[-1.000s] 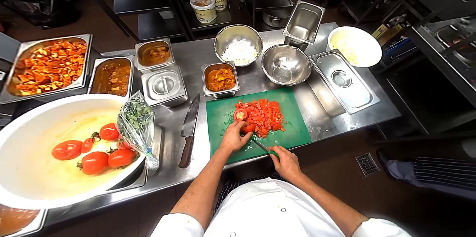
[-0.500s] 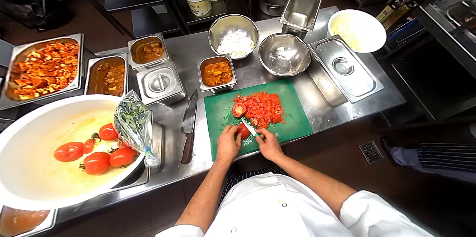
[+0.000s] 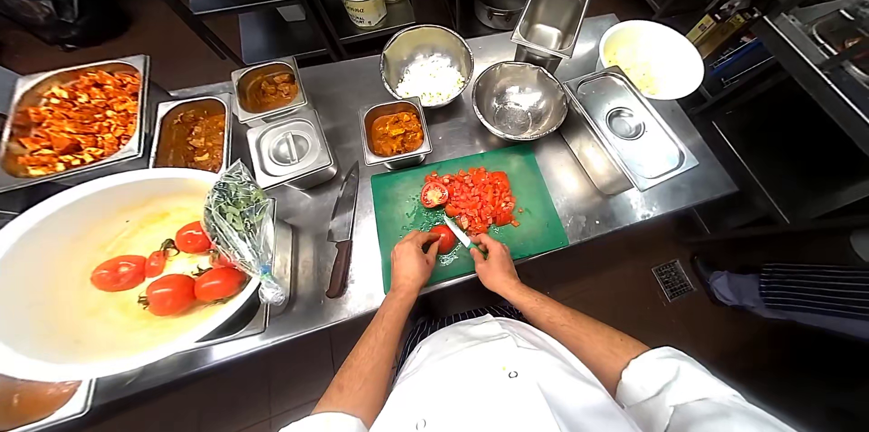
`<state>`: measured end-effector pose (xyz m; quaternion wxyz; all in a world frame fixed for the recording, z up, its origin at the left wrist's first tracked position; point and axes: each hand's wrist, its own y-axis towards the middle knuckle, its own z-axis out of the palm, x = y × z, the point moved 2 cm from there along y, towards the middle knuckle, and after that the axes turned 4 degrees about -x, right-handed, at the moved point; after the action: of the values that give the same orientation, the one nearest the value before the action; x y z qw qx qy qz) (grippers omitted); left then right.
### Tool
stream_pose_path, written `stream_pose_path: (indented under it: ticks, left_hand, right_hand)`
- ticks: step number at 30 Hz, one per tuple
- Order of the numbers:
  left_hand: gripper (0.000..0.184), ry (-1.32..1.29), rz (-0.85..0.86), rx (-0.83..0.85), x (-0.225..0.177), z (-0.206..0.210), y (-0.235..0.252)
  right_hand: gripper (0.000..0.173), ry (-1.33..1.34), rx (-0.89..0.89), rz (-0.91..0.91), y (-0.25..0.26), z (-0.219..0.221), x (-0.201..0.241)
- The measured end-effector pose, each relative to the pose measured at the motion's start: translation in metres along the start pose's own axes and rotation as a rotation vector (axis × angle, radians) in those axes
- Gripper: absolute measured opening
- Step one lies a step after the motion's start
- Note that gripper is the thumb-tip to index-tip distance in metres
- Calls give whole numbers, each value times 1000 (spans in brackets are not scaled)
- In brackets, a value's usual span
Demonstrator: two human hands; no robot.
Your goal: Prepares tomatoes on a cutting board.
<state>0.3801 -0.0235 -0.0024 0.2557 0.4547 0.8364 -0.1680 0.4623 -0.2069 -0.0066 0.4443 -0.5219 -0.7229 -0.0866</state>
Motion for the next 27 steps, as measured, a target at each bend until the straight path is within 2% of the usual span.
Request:
stream_pose_path:
  ticks: [3,6,12,17,21,23,26,27]
  left_hand:
    - [25,-41,-36,5,5,4,-3]
    - [24,-37,-55,-5,4,4,-4]
    - [21,-29,-33,1,3,3,0]
    - [19,-10,-45,3,0,2,-2]
    - [21,-32,-46,4,1,3,0]
    - [28,-74,-67,-19,5,7,-2]
    - [66,-95,-156,-19,3,10,-3]
    - [71,-72,-161,5,2,13,1]
  right_hand:
    - [27,24,-31,39,19,10,5]
    - [26,36,-12,40,27,18,11]
    - [24,61,68,11,8,16,-1]
    - [24,-19,99,-52,11,20,6]
    - [22,-107,162,-79,-8,5,9]
    - [21,-98,183,-50,-17,-5,3]
    - [25,-119,79,-50,-37,-23,-24]
    - [28,-176,9,-85,-42,-28,-37]
